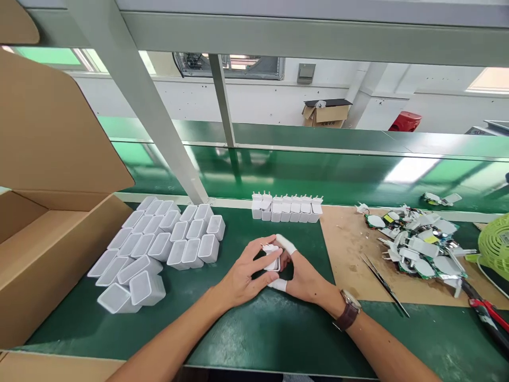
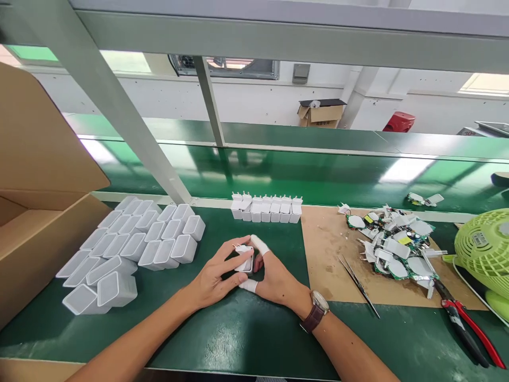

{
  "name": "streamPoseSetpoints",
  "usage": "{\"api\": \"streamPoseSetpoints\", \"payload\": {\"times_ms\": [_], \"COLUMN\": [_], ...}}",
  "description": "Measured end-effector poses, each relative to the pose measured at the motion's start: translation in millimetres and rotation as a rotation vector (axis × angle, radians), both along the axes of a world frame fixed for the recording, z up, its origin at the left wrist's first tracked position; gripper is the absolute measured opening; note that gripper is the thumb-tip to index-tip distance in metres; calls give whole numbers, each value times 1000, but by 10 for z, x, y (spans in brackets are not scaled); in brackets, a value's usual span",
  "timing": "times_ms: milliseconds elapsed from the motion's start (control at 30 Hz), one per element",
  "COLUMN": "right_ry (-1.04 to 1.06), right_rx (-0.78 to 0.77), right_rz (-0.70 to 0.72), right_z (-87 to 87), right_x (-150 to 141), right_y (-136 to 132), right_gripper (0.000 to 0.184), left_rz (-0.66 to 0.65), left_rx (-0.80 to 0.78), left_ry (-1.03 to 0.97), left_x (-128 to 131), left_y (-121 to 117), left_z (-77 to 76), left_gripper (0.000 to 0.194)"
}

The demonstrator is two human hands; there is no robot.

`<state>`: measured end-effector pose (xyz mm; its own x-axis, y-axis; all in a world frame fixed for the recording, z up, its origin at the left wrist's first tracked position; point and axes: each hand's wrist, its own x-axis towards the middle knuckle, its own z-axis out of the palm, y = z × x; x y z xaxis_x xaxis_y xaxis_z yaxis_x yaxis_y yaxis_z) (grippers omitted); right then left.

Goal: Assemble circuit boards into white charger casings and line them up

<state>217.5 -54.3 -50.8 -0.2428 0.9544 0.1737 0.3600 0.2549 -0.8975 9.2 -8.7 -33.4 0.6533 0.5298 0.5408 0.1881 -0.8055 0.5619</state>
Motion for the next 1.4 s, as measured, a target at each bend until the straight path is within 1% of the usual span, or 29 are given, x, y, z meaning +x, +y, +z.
{"api": "streamPoseSetpoints", "payload": {"times_ms": [67, 133, 200, 267, 367, 433, 533, 600, 700, 767, 833, 900, 1000, 1100, 1200, 1267, 1333, 1400], "right_ry": [-2, 3, 3, 13, 42, 42, 35, 28, -5, -29, -41, -47, -56, -40, -27, -27, -25, -19], "right_rx": [-42, -43, -29, -12, -1, -1, -6, -24, -41, -28, -6, 1, -9, 2, 20, 20, 31, 58], "right_rz": [78, 68, 44, 43, 52, 48, 51, 70, 79, 70, 59, 58, 55, 58, 57, 50, 52, 59], "right_z": [0, -39, -96, -132, -114, -68, -16, -21, -86, -133, -157, -157, -148, -155, -159, -161, -176, -210], "right_x": [3, 2, -3, -8, -10, -9, -8, -7, -4, -2, -2, -4, -8, -12, -12, -10, -9, -11], "right_y": [30, 57, 72, 74, 62, 55, 60, 68, 69, 58, 45, 34, 29, 32, 34, 36, 37, 33], "right_gripper": [84, 85, 90, 92, 91, 90, 93, 94, 96, 97, 94, 88, 83, 81, 76, 73, 71, 71], "left_rz": [-6, 33, 65, 77, 73, 62, -4, -46, -69, -31, 74, 223, 384, 433, 427, 408, 406, 440], "left_rx": [23, 20, -2, -31, -48, -65, -115, -142, -114, -77, -46, -60, -143, -191, -205, -203, -204, -203], "left_ry": [0, -42, -86, -66, 43, 122, 265, 391, 538, 569, 574, 597, 656, 658, 636, 619, 594, 540], "left_x": [20, 36, 37, 21, -20, -40, -42, -37, -67, -130, -215, -288, -309, -213, -87, -59, -130, -320], "left_y": [-22, -36, -32, -11, 30, 52, 65, 63, 108, 228, 441, 717, 1114, 1353, 1408, 1363, 1261, 1095], "left_z": [35, 66, 94, 128, 210, 286, 419, 509, 647, 754, 865, 948, 965, 898, 871, 917, 1028, 1208], "left_gripper": [48, 42, 34, 26, 14, 12, 9, 8, 11, 13, 17, 23, 30, 37, 43, 48, 54, 59]}}
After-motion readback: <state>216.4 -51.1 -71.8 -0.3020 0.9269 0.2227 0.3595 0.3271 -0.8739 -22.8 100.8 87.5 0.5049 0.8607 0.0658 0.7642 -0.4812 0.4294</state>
